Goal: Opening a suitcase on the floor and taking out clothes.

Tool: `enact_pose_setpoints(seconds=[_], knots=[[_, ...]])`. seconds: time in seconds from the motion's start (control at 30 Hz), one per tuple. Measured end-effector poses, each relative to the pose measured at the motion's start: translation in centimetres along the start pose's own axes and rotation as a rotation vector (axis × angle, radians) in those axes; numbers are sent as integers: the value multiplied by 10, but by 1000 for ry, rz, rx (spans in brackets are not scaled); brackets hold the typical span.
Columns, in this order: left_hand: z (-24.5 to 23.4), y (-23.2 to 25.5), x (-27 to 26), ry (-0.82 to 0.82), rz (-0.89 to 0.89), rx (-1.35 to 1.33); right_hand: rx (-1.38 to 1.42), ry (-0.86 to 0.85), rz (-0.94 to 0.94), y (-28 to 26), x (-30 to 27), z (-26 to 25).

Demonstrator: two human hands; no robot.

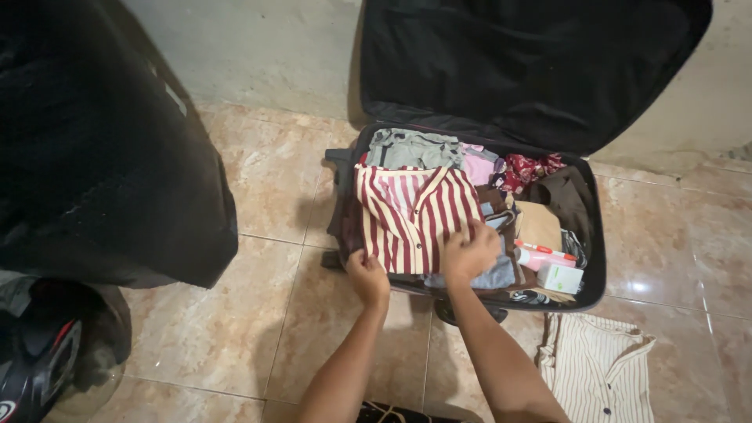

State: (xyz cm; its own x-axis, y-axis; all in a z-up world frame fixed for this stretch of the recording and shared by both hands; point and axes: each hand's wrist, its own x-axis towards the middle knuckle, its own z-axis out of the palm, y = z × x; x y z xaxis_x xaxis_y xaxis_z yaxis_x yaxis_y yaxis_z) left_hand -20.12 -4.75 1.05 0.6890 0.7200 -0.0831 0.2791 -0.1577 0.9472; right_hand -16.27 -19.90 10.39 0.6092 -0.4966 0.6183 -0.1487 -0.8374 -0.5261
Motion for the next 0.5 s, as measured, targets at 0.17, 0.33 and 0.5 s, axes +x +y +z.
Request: enact_pose_setpoints(seconds=[0.17,0.33,0.5], knots=[[5,2,17,19,117,33,268,-565,-6,-26,-11,44],[1,-7,25,7,103,97,307,-767,-65,-59,-12,59],[-11,-3,22,-56,77,81,398,-733,198,-66,-3,64]])
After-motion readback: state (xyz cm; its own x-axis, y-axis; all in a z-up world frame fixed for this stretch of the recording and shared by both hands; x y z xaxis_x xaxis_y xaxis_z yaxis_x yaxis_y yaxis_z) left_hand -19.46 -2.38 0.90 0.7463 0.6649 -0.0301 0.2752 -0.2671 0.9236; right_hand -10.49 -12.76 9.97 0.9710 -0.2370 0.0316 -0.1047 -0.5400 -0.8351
